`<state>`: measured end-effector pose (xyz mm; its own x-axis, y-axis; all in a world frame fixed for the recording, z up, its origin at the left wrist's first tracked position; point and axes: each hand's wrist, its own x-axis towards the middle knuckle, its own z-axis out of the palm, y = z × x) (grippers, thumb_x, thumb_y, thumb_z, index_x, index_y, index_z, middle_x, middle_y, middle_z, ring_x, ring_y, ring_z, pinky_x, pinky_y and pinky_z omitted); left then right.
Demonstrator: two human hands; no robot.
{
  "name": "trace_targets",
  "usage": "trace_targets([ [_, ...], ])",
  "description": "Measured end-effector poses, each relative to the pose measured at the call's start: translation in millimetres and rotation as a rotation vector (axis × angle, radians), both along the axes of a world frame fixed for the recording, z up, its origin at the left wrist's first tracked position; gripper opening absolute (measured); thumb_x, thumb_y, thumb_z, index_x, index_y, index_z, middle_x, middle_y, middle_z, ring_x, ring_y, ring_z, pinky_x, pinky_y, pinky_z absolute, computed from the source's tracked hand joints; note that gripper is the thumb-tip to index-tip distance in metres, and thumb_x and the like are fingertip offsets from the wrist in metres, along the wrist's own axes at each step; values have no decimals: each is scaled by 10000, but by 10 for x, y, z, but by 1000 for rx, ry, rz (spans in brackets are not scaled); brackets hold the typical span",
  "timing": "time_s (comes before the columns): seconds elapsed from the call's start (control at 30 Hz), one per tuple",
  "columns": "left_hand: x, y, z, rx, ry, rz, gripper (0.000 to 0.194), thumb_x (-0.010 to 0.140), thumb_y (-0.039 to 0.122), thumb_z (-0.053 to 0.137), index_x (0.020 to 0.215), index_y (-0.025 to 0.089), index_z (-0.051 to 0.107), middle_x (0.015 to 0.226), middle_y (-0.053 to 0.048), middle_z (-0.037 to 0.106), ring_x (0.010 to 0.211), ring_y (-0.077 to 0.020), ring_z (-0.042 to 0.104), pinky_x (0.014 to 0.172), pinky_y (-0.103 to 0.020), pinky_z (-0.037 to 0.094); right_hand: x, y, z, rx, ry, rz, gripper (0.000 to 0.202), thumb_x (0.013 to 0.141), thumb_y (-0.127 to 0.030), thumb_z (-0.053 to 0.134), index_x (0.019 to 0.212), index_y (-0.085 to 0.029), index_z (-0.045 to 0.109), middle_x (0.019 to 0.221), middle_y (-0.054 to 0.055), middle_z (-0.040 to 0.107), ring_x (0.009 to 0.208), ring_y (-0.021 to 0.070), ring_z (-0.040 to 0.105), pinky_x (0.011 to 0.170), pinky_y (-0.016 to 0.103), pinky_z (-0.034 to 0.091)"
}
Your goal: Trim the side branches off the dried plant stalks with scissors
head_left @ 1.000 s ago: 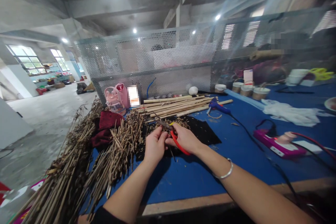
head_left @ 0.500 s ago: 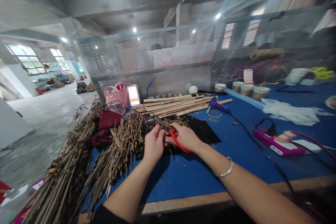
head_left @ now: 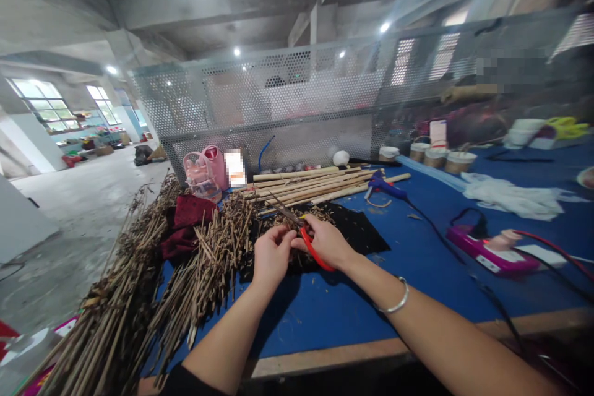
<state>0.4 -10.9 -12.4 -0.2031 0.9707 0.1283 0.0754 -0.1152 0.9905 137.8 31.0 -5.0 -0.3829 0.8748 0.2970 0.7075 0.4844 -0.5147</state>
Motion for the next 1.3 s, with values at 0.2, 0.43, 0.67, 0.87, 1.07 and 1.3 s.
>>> trace_targets([
  [0.2,2,-18,30,-31,70,-20,247,710,334,564,784,128,679,586,-18,604,454,-94,489,398,-190,407,18,28,-13,7,-20,-15,388,676,-576,567,742,-205,475,612,-14,542,530,120,469,494,211,272],
  [0.43,5,-22,44,-24,10,-37,240,727,343,546,785,137,656,603,-21,605,486,-102,522,418,-189,427,18,71,-64,-27,8,2,378,729,-576,495,695,-200,474,619,-10,536,530,113,453,489,206,271],
  [0.67,-18,-1,10,36,48,-72,268,757,382,517,739,135,621,579,4,542,425,-66,424,396,-175,396,22,4,7,-33,-26,36,360,693,-524,572,827,-202,482,703,-1,578,590,126,509,528,211,310],
  [0.87,-17,-9,-5,61,70,-120,294,771,398,498,698,133,604,561,11,520,422,-66,417,406,-180,399,4,-49,49,-25,12,78,344,689,-481,602,831,-200,463,776,10,577,646,129,521,573,225,334],
  [1.07,-17,-8,10,48,81,-99,317,764,413,500,782,131,643,611,-9,560,446,-79,438,415,-196,434,2,-24,15,-37,0,28,359,682,-522,598,762,-200,460,680,-2,565,573,121,494,509,213,282],
  [1.3,-27,-6,5,43,68,-72,315,758,421,507,783,136,639,602,-5,562,456,-83,448,419,-197,443,13,34,-19,-30,-14,26,380,704,-572,542,710,-198,475,613,-6,553,506,106,453,478,208,256],
])
